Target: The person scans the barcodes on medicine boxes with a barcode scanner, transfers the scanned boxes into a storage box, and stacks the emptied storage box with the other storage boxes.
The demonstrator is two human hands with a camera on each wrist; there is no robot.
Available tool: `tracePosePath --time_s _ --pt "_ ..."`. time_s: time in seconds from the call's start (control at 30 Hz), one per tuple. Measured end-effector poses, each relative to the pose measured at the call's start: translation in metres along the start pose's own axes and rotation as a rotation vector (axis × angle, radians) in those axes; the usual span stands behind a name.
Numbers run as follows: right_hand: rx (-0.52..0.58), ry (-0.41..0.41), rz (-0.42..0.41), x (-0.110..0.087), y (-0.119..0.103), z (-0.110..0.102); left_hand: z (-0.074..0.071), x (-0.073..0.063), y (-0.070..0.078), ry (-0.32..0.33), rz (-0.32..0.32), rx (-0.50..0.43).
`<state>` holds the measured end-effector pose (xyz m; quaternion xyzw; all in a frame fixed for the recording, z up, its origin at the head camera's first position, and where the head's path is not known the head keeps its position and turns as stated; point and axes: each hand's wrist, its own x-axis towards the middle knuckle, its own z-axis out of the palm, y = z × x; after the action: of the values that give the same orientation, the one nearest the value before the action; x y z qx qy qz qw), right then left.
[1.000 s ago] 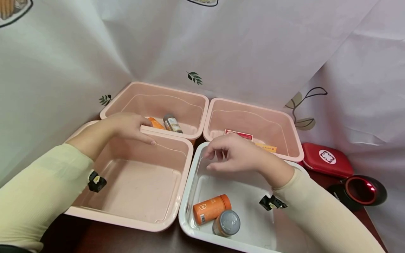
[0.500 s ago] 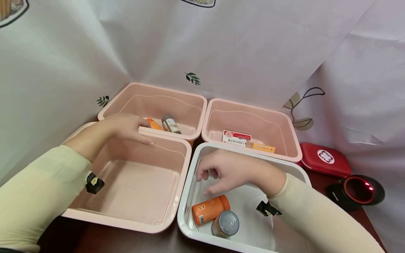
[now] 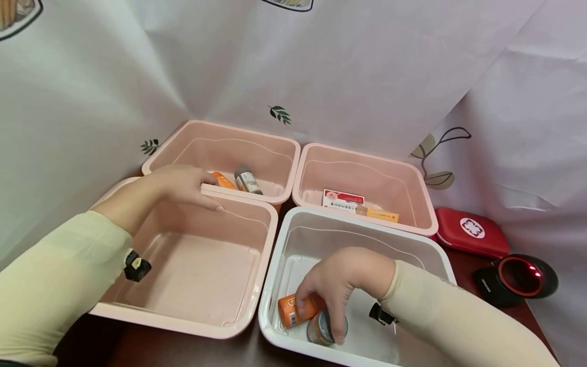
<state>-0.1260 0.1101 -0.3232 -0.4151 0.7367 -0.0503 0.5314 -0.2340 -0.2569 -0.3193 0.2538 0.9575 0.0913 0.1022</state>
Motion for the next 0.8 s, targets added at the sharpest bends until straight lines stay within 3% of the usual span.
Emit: tracePosePath --time_s 0.2,0.43,0.63,0.8 --pt "-0.122 -0.053 0.047 0.007 -0.007 0.005 -0.001 0.000 0.000 0.001 0.005 0.005" --pt "-0.153 -0.070 0.100 0.012 -0.014 0.007 -0.002 -0.001 0.001 -0.003 0.010 0.010" --pt "-0.231 -0.051 0.024 0.010 -0.014 0.006 -0.002 -0.002 0.001 -0.003 -0.004 0.003" --pt "-0.182 0.010 -0.034 0.008 -0.014 0.004 -0.003 -0.003 0.002 -0.005 0.002 -0.005"
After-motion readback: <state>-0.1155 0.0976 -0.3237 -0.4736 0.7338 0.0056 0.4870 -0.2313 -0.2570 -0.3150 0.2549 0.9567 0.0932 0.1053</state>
